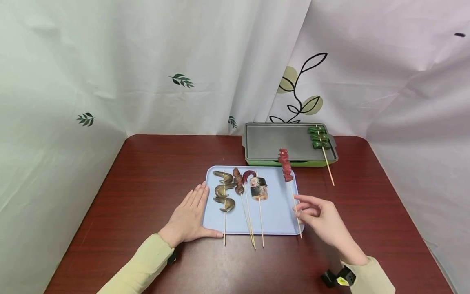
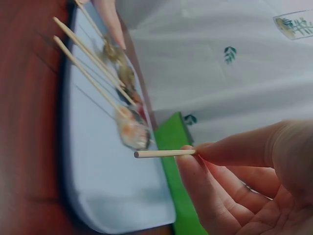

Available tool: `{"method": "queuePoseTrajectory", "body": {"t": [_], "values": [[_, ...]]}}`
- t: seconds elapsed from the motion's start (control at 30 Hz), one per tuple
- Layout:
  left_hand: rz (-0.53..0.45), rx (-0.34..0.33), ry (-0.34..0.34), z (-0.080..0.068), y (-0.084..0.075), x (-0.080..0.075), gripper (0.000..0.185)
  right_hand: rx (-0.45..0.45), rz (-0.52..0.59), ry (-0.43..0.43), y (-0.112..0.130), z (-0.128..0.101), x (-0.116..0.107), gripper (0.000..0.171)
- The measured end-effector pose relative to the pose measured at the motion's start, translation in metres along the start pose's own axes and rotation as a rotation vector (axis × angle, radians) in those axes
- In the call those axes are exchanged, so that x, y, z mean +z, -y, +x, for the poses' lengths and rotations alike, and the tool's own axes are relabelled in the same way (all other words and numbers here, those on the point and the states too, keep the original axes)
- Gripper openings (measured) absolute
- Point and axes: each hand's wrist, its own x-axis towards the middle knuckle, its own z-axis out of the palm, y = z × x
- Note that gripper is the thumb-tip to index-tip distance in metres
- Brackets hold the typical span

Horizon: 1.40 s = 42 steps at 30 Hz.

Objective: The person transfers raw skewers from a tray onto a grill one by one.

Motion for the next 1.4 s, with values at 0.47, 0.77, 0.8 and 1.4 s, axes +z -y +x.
{"method": "queuePoseTrajectory", "body": {"t": [0.47, 0.77, 0.8, 1.4], "values": [[0.001, 0.002, -0.013, 0.000, 0.000, 0.000, 0.143, -0.087, -0.142, -0.139, 0.026, 0.031, -0.053, 0.044], [-0.002, 0.008, -0.025, 0.000, 0.000, 0.000, 0.142, -0.057, -0.292, -0.176, 0.039, 0.057, -0.089, 0.044], [-0.001, 0.009, -0.026, 0.000, 0.000, 0.000, 0.142, -0.051, -0.315, -0.174, 0.039, 0.061, -0.092, 0.044], [-0.007, 0.009, -0.033, 0.000, 0.000, 0.002, 0.142, 0.163, -0.246, 0.007, 0.008, 0.111, -0.099, 0.041]]}}
